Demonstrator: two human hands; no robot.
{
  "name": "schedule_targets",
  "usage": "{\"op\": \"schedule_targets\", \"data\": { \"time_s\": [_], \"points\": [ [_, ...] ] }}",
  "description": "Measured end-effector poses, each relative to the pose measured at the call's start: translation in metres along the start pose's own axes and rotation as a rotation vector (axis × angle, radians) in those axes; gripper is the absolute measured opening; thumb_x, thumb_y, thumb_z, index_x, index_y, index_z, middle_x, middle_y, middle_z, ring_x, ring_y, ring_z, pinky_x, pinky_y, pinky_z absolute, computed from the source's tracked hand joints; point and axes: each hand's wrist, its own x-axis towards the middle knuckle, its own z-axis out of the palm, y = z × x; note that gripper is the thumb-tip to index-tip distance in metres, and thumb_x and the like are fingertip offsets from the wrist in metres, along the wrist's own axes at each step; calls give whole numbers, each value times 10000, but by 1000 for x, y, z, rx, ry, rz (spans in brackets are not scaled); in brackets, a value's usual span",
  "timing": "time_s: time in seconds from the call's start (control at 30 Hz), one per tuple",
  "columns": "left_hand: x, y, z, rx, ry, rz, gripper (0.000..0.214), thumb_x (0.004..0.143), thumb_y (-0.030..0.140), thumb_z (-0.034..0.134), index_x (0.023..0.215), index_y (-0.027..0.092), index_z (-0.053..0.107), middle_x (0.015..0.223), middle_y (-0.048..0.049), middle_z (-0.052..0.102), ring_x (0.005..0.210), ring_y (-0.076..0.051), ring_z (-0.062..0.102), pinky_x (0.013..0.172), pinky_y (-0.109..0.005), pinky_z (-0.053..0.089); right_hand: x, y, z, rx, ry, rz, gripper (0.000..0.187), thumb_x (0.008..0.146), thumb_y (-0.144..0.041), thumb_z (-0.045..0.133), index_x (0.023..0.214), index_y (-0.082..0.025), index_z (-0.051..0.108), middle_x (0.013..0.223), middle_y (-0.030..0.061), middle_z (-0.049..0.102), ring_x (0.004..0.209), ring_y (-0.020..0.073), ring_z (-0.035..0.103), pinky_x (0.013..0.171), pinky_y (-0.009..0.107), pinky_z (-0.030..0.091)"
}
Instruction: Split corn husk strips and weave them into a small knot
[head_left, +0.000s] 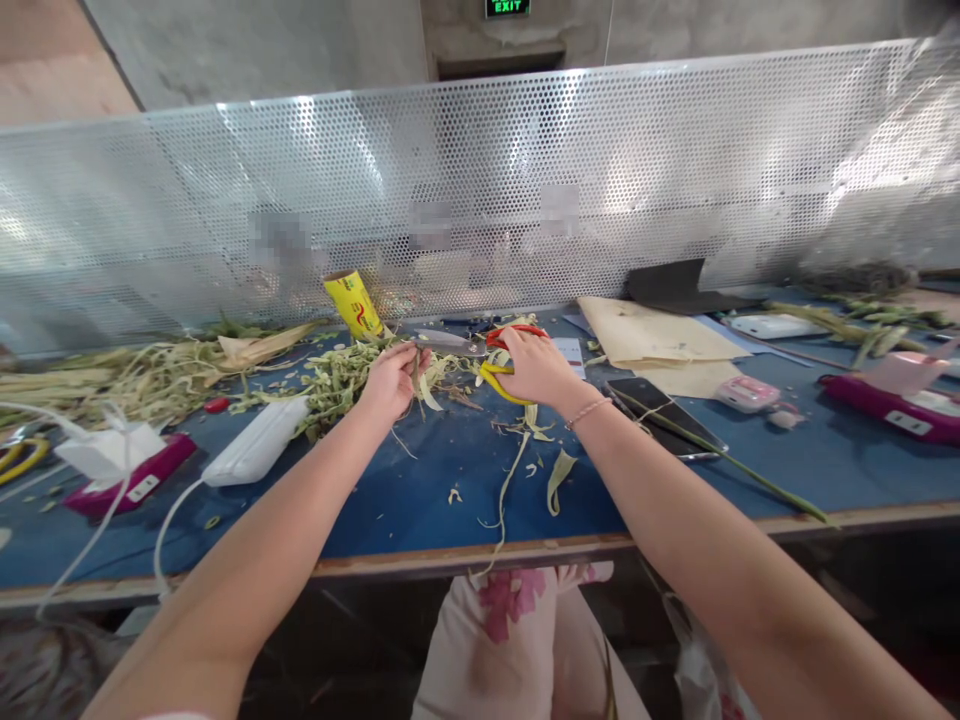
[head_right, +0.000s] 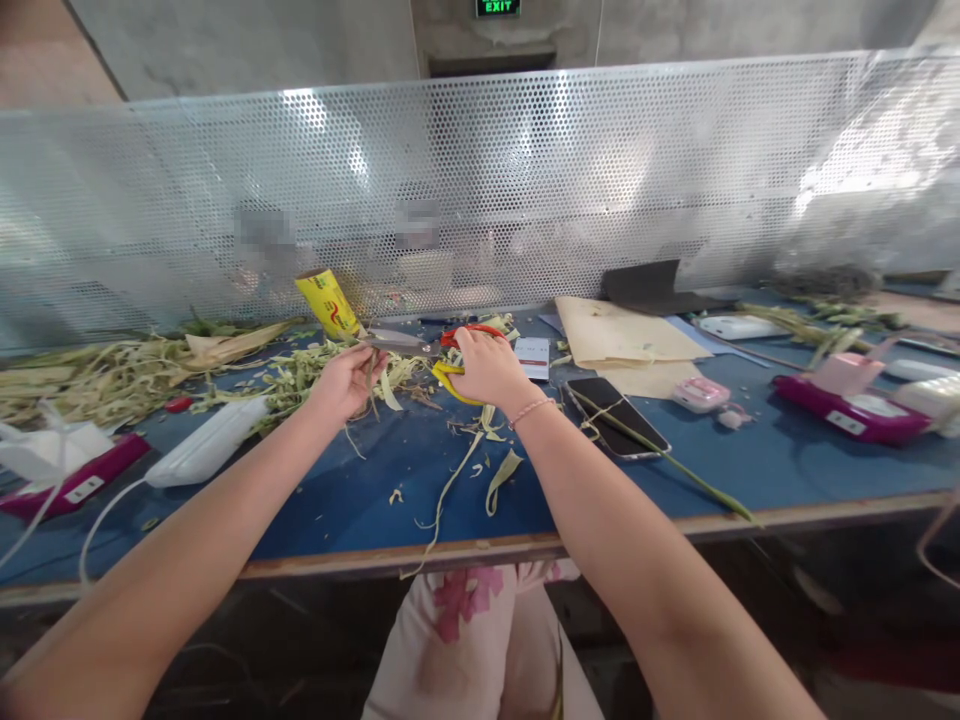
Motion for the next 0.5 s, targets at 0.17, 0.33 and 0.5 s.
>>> {"op": "schedule_targets", "data": {
  "time_s": [0.17, 0.33, 0.5],
  "points": [
    [-1, -5, 0, 6, -72, -43, 187, 670, -29, 491, 610, 122, 583, 546, -16, 617, 541, -90, 598, 760, -277, 529, -1, -1, 1, -35, -33, -11, 360, 740, -385, 477, 1000, -136, 459, 990, 151, 601, 929, 276, 562, 794, 374, 365],
    [-3, -7, 0, 30, -117, -34, 180, 670, -29, 496, 622, 123, 580, 567, -1, 627, 538, -76, 596, 776, -291, 528, 0, -1, 2, -58, -17, -12, 365, 739, -396, 474, 998, -138, 465, 980, 142, 606, 917, 282, 564, 790, 379, 360],
    [-4, -7, 1, 44, -134, -42, 198, 674, -45, 485, 588, 119, 557, 563, -5, 625, 514, -73, 591, 792, -309, 519, 0, -1, 2, -39, -4, -19, 350, 736, -388, 481, 990, -147, 475, 968, 133, 610, 902, 266, 562, 797, 375, 349]
  ]
}}
